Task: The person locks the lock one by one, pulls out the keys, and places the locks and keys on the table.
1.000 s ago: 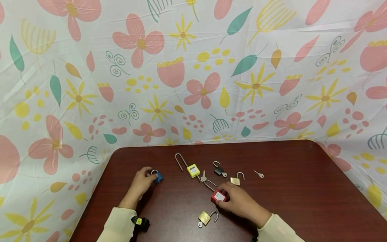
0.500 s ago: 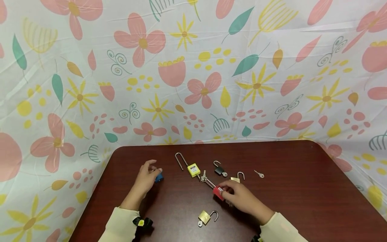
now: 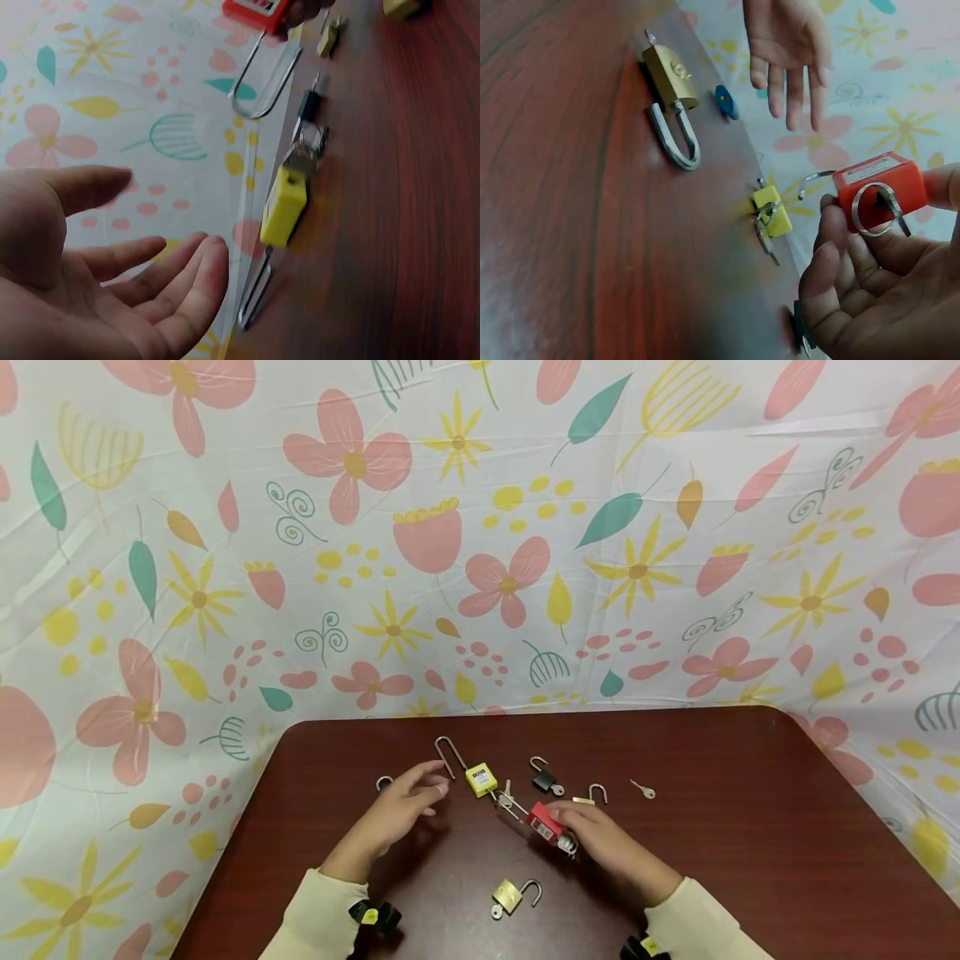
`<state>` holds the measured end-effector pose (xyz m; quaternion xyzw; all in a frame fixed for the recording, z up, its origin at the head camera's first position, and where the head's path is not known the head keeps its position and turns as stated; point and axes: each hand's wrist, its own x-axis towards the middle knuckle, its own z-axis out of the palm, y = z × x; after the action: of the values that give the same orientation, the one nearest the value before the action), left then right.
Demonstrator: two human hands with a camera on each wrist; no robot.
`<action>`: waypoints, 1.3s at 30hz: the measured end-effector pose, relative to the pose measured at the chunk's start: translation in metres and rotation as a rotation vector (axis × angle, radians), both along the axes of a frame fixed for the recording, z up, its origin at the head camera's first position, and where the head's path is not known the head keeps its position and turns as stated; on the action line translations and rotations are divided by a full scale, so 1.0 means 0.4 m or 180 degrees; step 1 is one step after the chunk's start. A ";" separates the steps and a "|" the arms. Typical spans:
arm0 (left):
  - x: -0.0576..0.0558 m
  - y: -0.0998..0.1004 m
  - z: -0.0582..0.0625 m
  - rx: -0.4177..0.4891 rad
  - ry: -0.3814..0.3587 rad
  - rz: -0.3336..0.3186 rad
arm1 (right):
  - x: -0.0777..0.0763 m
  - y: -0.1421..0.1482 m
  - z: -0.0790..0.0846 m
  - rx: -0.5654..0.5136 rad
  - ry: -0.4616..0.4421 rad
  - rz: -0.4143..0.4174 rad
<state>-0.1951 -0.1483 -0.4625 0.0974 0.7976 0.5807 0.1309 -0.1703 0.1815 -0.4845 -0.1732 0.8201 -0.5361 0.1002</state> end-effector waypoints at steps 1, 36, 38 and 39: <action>-0.002 0.007 0.000 0.0021 0.0012 -0.0065 | -0.002 -0.001 0.003 -0.0080 -0.0063 -0.0019; -0.027 0.150 0.059 0.1159 0.0190 -0.0016 | -0.065 -0.111 0.095 -0.2366 -0.1282 0.0285; -0.027 0.150 0.060 0.1192 0.0217 -0.0013 | -0.067 -0.110 0.092 -0.2463 -0.1313 0.0352; -0.028 0.150 0.060 0.1205 0.0231 -0.0008 | -0.068 -0.109 0.090 -0.2520 -0.1350 0.0385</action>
<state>-0.2062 -0.0883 -0.4386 0.1421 0.6782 0.7163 0.0821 -0.1973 0.1379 -0.4484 -0.1320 0.5017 -0.8252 0.2232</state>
